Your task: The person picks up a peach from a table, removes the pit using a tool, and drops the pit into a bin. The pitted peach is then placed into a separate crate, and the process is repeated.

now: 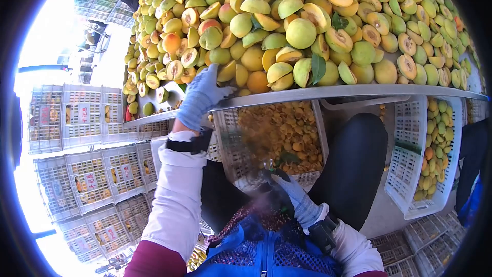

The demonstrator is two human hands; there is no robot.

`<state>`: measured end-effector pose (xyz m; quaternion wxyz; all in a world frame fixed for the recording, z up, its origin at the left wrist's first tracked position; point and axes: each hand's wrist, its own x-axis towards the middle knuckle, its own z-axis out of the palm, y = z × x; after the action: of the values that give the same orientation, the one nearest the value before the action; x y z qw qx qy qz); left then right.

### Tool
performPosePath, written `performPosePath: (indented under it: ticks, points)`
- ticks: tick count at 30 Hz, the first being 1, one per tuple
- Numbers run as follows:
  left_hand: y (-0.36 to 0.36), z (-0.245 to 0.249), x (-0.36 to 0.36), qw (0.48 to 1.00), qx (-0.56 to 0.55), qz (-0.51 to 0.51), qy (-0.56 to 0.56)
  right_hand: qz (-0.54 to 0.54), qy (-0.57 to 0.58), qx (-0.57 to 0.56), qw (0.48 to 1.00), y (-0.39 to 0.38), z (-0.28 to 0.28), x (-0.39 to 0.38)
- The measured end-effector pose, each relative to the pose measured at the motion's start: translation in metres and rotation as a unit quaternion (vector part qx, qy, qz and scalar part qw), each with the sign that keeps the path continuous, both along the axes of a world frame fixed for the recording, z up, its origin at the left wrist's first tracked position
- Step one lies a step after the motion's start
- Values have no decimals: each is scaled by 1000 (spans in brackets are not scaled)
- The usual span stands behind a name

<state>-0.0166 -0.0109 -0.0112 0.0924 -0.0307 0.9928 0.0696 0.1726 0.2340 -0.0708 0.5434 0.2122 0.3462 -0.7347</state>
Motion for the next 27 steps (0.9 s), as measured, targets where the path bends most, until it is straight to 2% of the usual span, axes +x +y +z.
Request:
performPosePath:
  ticks: [3,6,7,10,11,14,16,18,20,22,23,24,25,26,27]
  points:
    - [-15,-2,11,999,28,-29,23,-23,7,-25,999,-2,-13,3]
    - [-20,-11,27,996,45,7,70,-37,33,-57,997,0,-9,1]
    - [-17,-12,32,989,66,-21,132,-40,43,-65,996,0,-5,2]
    - [9,1,28,992,46,-23,115,-74,53,-10,996,-8,-5,8]
    - [17,5,20,997,-4,-18,80,-77,57,-2,995,-9,-11,13]
    - [13,-12,-8,999,-11,8,45,-99,63,18,993,-14,-21,14]
    - [14,-13,-4,994,12,-6,106,-121,63,27,990,-12,-16,9]
    - [17,0,17,985,52,-22,164,-147,81,36,985,-7,-20,5]
    - [25,16,52,940,60,-127,310,-160,108,18,981,-1,-12,-5]
    - [43,29,98,934,82,-171,302,-156,133,-26,979,6,21,-22]
    - [52,35,117,930,67,-222,284,-209,93,-185,956,9,21,-25]
    - [57,34,133,922,78,-268,267,-199,120,-126,964,6,26,-27]
    - [64,34,149,933,114,-242,239,-189,148,-68,968,-2,37,-29]
    - [72,35,163,942,150,-216,211,-179,130,-57,973,-1,47,-34]
    - [76,33,173,931,264,-145,205,-170,112,-47,978,0,57,-38]
